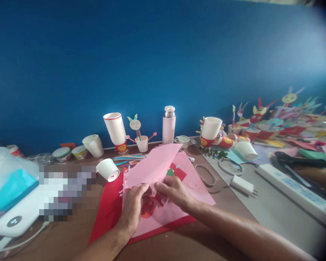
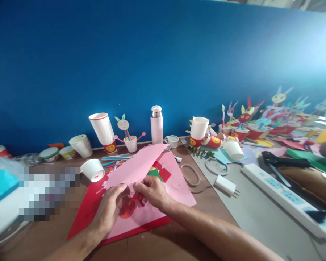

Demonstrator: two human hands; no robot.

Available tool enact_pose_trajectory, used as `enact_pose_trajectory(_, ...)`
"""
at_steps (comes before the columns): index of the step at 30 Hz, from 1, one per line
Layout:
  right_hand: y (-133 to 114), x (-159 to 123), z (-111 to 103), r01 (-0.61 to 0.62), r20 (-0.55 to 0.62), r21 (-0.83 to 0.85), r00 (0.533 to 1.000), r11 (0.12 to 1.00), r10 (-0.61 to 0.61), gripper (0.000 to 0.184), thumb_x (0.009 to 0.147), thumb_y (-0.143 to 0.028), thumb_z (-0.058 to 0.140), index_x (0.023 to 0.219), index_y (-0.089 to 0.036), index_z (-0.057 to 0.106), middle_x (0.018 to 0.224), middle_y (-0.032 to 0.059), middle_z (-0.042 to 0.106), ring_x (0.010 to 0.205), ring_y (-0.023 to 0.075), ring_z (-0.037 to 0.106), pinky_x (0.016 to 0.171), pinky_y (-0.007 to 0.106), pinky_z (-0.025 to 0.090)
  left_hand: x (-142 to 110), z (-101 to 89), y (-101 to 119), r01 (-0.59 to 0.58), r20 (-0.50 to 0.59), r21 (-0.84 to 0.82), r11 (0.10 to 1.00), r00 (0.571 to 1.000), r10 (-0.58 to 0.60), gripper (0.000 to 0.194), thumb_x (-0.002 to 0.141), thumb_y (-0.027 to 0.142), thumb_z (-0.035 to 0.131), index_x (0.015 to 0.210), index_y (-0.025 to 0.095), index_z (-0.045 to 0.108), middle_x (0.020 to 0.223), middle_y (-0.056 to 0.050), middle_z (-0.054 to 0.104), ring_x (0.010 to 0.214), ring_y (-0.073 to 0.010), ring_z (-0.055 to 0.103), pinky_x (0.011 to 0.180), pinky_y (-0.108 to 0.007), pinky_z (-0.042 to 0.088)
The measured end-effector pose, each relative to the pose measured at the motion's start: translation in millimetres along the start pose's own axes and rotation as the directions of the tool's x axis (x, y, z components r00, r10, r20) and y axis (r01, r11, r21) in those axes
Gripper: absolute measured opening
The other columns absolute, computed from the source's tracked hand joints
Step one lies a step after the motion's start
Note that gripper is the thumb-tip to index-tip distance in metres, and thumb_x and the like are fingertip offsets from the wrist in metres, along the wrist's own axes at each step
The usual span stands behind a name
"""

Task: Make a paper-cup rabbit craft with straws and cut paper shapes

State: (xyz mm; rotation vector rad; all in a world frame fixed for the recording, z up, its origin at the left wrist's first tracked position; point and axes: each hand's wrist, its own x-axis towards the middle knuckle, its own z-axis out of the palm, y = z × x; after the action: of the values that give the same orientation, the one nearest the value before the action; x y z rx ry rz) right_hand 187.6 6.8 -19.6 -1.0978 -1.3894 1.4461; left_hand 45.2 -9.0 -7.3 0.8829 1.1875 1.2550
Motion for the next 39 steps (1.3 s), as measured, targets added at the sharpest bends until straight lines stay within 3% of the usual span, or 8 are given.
enact_pose_trajectory(3, 0.3, -0.5, -0.2, 0.003, -0.002, -0.011, 1.0, 1.0, -0.003, 0.037, 0.073, -0.048, 0.054, 0.061, -0.013, 0.054, 0.048, -0.0005, 0.056, 0.037, 0.0073, 0.048, 0.037, 0.017, 0.036, 0.4, -1.2, 0.8, -0.023, 0.106, 0.042, 0.999, 0.994, 0.019, 0.022, 0.066, 0.034, 0.058, 0.054, 0.016, 0.059, 0.055, 0.0, 0.062, 0.056, -0.0149, 0.056, 0.059, -0.024, 0.042)
enact_pose_trajectory(8, 0.9, -1.0, -1.1, 0.001, -0.013, -0.06, 1.0, 0.998, -0.001, 0.037, 0.074, -0.048, 0.053, 0.06, -0.013, 0.055, 0.048, -0.0001, 0.056, 0.038, 0.0082, 0.05, 0.037, 0.017, 0.036, 1.7, -4.0, -0.8, 0.004, 0.135, 0.062, 0.998, 0.991, -0.012, 0.023, 0.066, 0.035, 0.059, 0.055, 0.016, 0.057, 0.053, 0.0, 0.059, 0.051, -0.0128, 0.053, 0.053, -0.022, 0.04)
enact_pose_trajectory(12, 3.8, -0.1, -1.3, 0.0, -0.022, -0.081, 1.0, 0.997, -0.002, 0.037, 0.074, -0.048, 0.052, 0.062, -0.013, 0.057, 0.049, 0.0002, 0.057, 0.039, 0.0085, 0.05, 0.038, 0.018, 0.038, 0.4, -2.5, 1.4, 0.071, 0.218, 0.121, 0.99, 0.971, -0.096, 0.024, 0.067, 0.038, 0.058, 0.057, 0.016, 0.054, 0.047, 0.002, 0.055, 0.041, -0.0104, 0.048, 0.043, -0.021, 0.035)
enact_pose_trajectory(19, -1.7, -1.3, -1.1, 0.018, 0.028, 0.008, 0.999, 1.0, -0.018, 0.042, 0.074, -0.053, 0.051, 0.063, -0.013, 0.056, 0.049, -0.0006, 0.055, 0.038, 0.0074, 0.048, 0.038, 0.018, 0.036, 1.5, 1.5, -0.6, 0.125, 0.139, 0.132, 0.983, 0.98, -0.143, 0.018, 0.063, 0.029, 0.06, 0.054, 0.017, 0.05, 0.04, 0.005, 0.051, 0.034, -0.0092, 0.045, 0.037, -0.02, 0.031)
enact_pose_trajectory(26, -9.6, -2.0, -7.7, -0.008, -0.035, 0.142, 0.999, 0.99, 0.013, 0.051, 0.08, -0.057, 0.036, 0.059, -0.014, 0.053, 0.052, 0.0018, 0.056, 0.041, 0.0096, 0.049, 0.039, 0.021, 0.037, 10.6, -3.9, -9.6, 0.107, 0.132, 0.094, 0.99, 0.984, -0.119, 0.022, 0.061, 0.03, 0.063, 0.052, 0.017, 0.048, 0.04, 0.006, 0.048, 0.034, -0.0083, 0.043, 0.037, -0.019, 0.026)
enact_pose_trajectory(35, -3.3, -2.5, -3.8, 0.011, 0.043, 0.069, 0.999, 0.998, -0.014, 0.032, 0.072, -0.045, 0.055, 0.066, -0.014, 0.055, 0.051, -0.0021, 0.053, 0.039, 0.0079, 0.047, 0.04, 0.02, 0.04, 4.9, -0.8, -3.6, 0.116, 0.152, 0.101, 0.988, 0.98, -0.131, 0.019, 0.061, 0.03, 0.062, 0.051, 0.017, 0.051, 0.04, 0.004, 0.052, 0.036, -0.0092, 0.045, 0.04, -0.02, 0.032)
enact_pose_trajectory(39, -3.3, -1.6, -2.7, 0.029, 0.011, 0.008, 1.0, 1.0, -0.029, 0.028, 0.073, -0.04, 0.056, 0.064, -0.013, 0.054, 0.051, -0.0022, 0.053, 0.039, 0.0076, 0.048, 0.041, 0.019, 0.041, 3.1, -0.4, -2.8, 0.157, 0.142, 0.128, 0.979, 0.974, -0.175, 0.021, 0.062, 0.032, 0.064, 0.053, 0.016, 0.052, 0.04, 0.004, 0.052, 0.035, -0.0089, 0.045, 0.039, -0.02, 0.032)
